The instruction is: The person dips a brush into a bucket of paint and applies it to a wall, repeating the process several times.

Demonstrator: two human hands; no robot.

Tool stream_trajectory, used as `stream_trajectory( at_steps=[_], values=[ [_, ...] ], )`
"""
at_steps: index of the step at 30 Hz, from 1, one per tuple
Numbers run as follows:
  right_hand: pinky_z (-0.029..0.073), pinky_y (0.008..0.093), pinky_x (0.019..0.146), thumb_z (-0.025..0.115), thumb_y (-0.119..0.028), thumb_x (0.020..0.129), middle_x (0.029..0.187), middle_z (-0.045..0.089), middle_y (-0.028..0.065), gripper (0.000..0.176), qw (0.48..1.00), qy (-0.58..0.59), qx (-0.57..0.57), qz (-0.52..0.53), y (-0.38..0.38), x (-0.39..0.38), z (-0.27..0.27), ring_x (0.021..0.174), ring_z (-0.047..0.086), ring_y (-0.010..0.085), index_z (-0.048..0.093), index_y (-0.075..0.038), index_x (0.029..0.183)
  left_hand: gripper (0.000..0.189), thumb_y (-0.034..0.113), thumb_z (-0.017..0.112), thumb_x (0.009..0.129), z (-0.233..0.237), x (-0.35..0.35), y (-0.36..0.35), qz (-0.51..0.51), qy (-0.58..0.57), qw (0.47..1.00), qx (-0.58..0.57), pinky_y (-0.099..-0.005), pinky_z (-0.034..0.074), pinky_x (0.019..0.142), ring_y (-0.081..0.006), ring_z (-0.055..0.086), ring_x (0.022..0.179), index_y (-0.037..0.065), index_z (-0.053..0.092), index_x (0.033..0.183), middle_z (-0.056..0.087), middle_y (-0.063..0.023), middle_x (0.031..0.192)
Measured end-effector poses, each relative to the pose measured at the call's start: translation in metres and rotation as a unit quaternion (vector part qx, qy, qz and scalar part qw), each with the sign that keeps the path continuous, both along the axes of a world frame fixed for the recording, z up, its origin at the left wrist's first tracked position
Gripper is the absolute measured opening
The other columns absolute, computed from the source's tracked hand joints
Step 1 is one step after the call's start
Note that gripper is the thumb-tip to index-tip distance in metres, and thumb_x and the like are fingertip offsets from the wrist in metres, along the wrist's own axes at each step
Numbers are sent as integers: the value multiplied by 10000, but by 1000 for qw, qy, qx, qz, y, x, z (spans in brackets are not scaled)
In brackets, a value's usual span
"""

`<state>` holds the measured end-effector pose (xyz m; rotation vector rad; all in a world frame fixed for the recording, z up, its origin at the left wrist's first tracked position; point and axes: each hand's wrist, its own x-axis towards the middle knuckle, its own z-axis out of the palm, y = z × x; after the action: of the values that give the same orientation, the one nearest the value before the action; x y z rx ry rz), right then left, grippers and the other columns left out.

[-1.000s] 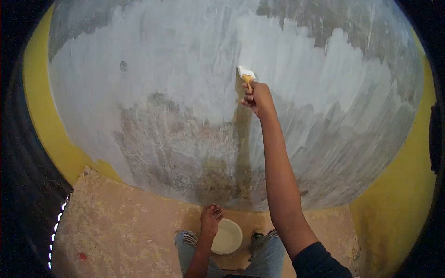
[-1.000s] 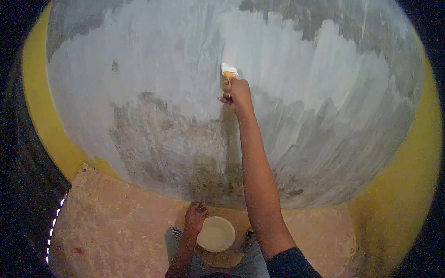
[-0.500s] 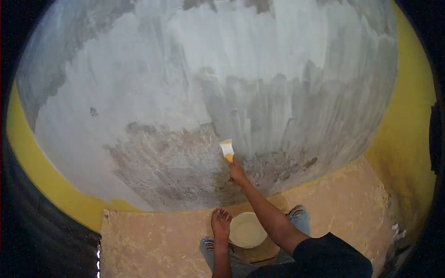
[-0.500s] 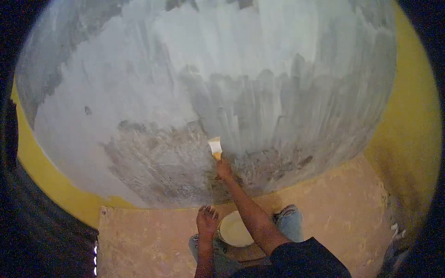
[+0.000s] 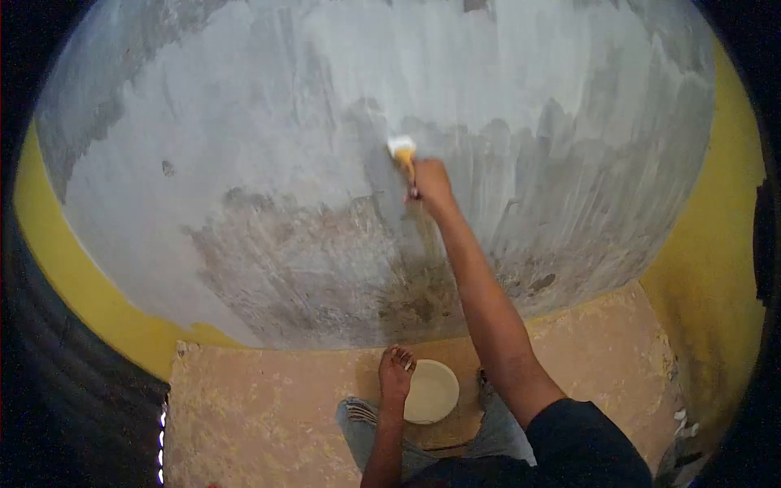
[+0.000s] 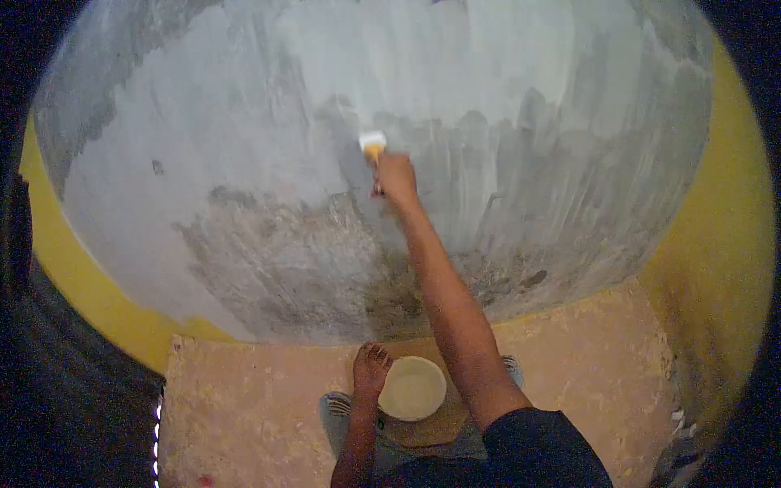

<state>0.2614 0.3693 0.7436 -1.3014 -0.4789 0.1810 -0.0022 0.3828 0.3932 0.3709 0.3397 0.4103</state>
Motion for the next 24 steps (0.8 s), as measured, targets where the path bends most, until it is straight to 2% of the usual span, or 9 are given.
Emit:
stream_trajectory(
  at_steps=[5, 8, 11, 13, 14, 16, 17, 19, 24],
  values=[
    [459, 301, 414, 434, -330, 957, 550, 408, -12, 313, 997, -68, 33, 14, -5, -26, 37, 378, 360, 87, 561, -44, 974, 115, 208, 613, 852, 15, -3, -4, 19, 4, 1000, 12, -383, 458, 804, -195, 581, 881, 143, 609, 946, 613, -23, 907],
    [467, 329, 459, 408, -317, 968, 565, 437, 25, 318, 999, -48, -4, 2, -4, -21, -17, 397, 400, 131, 558, -37, 972, 132, 195, 606, 853, 12, 1, -1, 26, 18, 999, 10, -384, 458, 811, -197, 580, 894, 138, 602, 972, 611, -26, 912],
    [449, 408, 553, 378, -348, 970, 713, 572, 153, 402, 927, -275, -142, -214, 14, 12, -158, 567, 564, 266, 560, 11, 943, 140, 184, 599, 856, 6, -1, 3, 37, 18, 999, -8, -382, 467, 796, -199, 587, 875, 132, 594, 987, 612, -34, 905],
    [454, 400, 507, 358, -351, 980, 677, 561, 132, 407, 933, -237, -215, -162, 20, 42, -288, 506, 542, 245, 571, -7, 935, 135, 189, 595, 854, 10, -4, 3, 37, 33, 999, 21, -381, 478, 775, -194, 596, 848, 130, 588, 976, 615, -38, 896],
    [449, 378, 454, 376, -330, 978, 620, 526, 82, 365, 959, -112, -239, -105, 18, 47, -334, 450, 503, 208, 575, -30, 922, 135, 189, 595, 854, 6, -4, 6, 43, 26, 999, 18, -381, 478, 775, -194, 596, 848, 130, 588, 976, 615, -38, 896],
    [418, 340, 413, 407, -302, 969, 594, 498, 43, 317, 955, -183, -212, -99, 20, 75, -433, 416, 467, 172, 576, -45, 891, 129, 196, 593, 854, -3, -1, 10, 37, 59, 998, 1, -383, 486, 760, -187, 604, 831, 135, 590, 968, 619, -33, 890],
    [418, 340, 413, 407, -302, 969, 594, 498, 43, 317, 954, -188, -212, -98, -3, 51, -410, 416, 467, 172, 576, -45, 891, 129, 196, 593, 854, -3, 0, 11, 38, 54, 998, 0, -383, 486, 760, -187, 604, 831, 135, 590, 968, 619, -33, 890],
    [435, 345, 413, 425, -281, 959, 600, 506, 48, 300, 977, 87, -193, -13, -5, 9, -316, 412, 469, 167, 570, -36, 865, 144, 204, 600, 850, -1, 1, 11, 28, 49, 998, 4, -385, 482, 776, -182, 603, 841, 131, 593, 974, 622, -29, 896],
    [425, 339, 399, 456, -256, 945, 563, 505, 51, 316, 995, 34, -91, 25, -15, -6, -130, 424, 492, 164, 557, -30, 748, 155, 219, 619, 841, 2, 5, 3, 27, 41, 999, -17, -386, 472, 789, -185, 598, 846, 125, 590, 961, 618, -28, 888]
  ],
)
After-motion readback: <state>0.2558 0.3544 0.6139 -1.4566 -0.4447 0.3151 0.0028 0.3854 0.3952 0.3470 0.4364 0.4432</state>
